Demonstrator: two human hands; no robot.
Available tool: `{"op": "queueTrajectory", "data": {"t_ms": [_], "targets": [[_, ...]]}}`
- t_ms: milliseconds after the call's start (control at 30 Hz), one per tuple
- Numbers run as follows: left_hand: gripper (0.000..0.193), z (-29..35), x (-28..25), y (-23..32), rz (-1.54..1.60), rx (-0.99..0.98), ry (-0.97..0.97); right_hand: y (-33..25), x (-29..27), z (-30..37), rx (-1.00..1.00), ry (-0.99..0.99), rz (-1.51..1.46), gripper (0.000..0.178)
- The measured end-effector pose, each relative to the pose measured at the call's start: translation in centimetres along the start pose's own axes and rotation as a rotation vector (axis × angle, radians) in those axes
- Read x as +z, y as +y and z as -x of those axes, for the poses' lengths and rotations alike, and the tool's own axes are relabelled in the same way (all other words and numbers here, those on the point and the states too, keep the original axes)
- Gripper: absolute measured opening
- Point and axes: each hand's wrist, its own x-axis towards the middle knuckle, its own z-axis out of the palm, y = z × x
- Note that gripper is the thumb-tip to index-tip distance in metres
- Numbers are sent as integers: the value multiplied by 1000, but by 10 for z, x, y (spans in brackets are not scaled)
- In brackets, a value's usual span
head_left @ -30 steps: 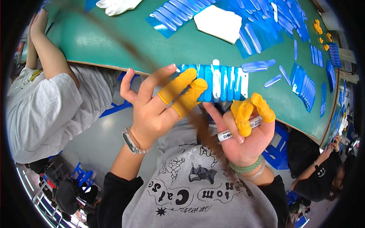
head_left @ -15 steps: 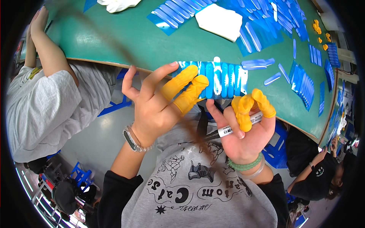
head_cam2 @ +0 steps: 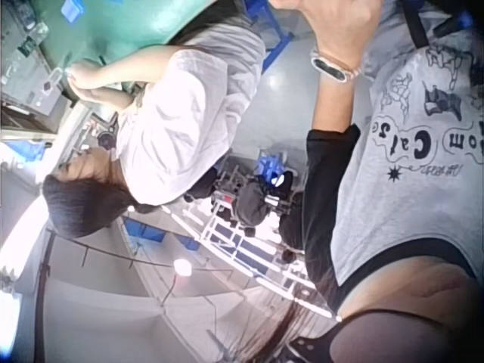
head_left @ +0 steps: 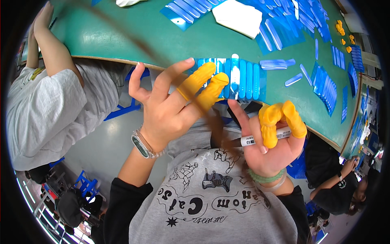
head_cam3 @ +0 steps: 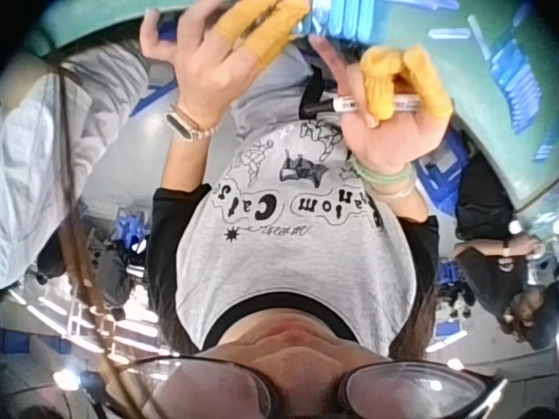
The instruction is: The person marks rows of small strips on plastic film sheets using a marker, turning over and pressing the sheets by hand.
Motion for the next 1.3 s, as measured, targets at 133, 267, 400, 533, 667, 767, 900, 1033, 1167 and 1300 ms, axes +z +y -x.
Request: {"op": "queueTrajectory", "data": {"t_ms": [133,267,400,533,667,767,900,1033,1167,1300], "targets": [[25,-1,-1,-1,-3,25,-1,-5,-3,4,-9,-60,148,34],[23,-4,1,3,-12,13,34,-9,-12,2,-14,-164,178,32],[24,-11,0,5,-11,28,-7,-11,-17,-1,-19,-268,206,34],[28,-14,0,4,28,5,-10,-11,-3,2,-62,-68,233,30],[33,-11,-3,6,47,-14,-2,-14,-13,4,-52,-175,196,29],[33,-11,0,4,74,0,-40,-20,-12,3,-65,-143,306,32],[31,-16,-1,0,33,27,-23,-44,-14,0,-217,-143,600,44],[32,-31,-4,-4,53,25,-119,-85,-3,-34,-195,-390,487,40],[34,-36,-7,-6,-15,-18,-150,-97,7,-63,-193,-514,529,44],[37,-30,-12,-17,-84,-43,-187,-90,16,-82,-278,-500,589,47]]}}
